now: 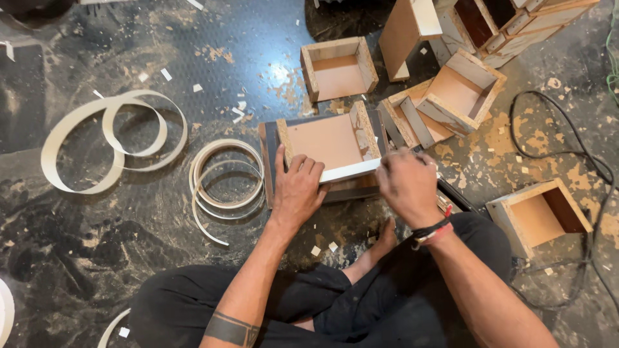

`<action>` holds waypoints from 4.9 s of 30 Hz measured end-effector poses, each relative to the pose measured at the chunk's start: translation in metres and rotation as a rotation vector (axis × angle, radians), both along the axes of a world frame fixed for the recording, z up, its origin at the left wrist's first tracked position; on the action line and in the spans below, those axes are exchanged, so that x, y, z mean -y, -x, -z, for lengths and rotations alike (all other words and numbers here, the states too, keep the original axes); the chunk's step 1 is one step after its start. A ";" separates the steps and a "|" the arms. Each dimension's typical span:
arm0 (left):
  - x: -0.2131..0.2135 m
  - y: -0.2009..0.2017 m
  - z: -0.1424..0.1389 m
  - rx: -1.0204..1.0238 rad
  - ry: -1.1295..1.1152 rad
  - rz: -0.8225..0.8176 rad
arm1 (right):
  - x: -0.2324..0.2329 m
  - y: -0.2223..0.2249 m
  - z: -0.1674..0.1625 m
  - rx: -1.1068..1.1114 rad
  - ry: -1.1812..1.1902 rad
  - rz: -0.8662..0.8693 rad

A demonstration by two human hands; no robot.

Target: The person sits on the workshop floor and applies white edge banding tape to the front edges of small particleboard boxes. They press the tape onto an edge with a hot iron, run a hand along it to set it, then fold and press the tape over the box edges, repeating the process on successive boxes.

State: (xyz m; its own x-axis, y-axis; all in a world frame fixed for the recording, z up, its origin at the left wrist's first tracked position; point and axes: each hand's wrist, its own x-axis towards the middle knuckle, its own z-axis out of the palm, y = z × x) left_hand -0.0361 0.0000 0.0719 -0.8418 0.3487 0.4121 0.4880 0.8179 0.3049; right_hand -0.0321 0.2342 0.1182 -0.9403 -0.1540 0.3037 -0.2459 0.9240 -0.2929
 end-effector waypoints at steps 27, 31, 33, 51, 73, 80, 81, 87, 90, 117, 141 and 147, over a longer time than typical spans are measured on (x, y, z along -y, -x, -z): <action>-0.007 0.005 0.001 -0.018 0.010 -0.001 | -0.050 0.036 0.049 0.643 1.254 0.124; -0.008 0.004 0.002 -0.013 0.011 -0.003 | -0.049 0.037 0.064 0.659 1.278 0.166; -0.008 0.005 0.002 -0.016 0.009 -0.004 | -0.048 0.035 0.072 0.615 1.250 0.191; 0.056 0.013 -0.037 0.320 -0.077 0.229 | -0.036 0.009 0.087 0.397 1.340 0.060; 0.140 0.004 -0.005 0.408 0.118 -0.254 | 0.004 -0.018 0.023 -0.086 0.508 -0.315; 0.184 -0.016 0.057 0.562 1.052 0.146 | 0.028 -0.013 0.017 -0.170 0.174 -0.339; 0.177 -0.012 0.058 0.569 1.125 0.182 | 0.027 -0.013 0.017 -0.163 0.179 -0.301; 0.160 0.002 0.043 0.646 1.128 0.208 | 0.016 -0.006 0.021 -0.148 0.237 -0.177; 0.159 -0.003 0.018 0.743 0.704 0.001 | 0.008 -0.001 0.025 -0.085 0.298 -0.175; -0.013 0.012 -0.042 0.150 -0.344 0.105 | -0.002 0.019 0.017 -0.182 0.283 -0.328; 0.013 0.017 -0.031 -0.115 0.028 0.158 | -0.002 0.015 0.026 -0.046 0.325 -0.121; 0.004 0.015 -0.032 -0.109 0.063 0.136 | -0.004 0.017 0.027 -0.100 0.267 -0.166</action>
State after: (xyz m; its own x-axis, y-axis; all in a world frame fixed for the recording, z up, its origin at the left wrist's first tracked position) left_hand -0.0506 -0.0043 0.1043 -0.7368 0.4844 0.4717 0.6227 0.7580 0.1941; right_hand -0.0488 0.2383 0.0915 -0.8724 -0.2050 0.4437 -0.4263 0.7630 -0.4859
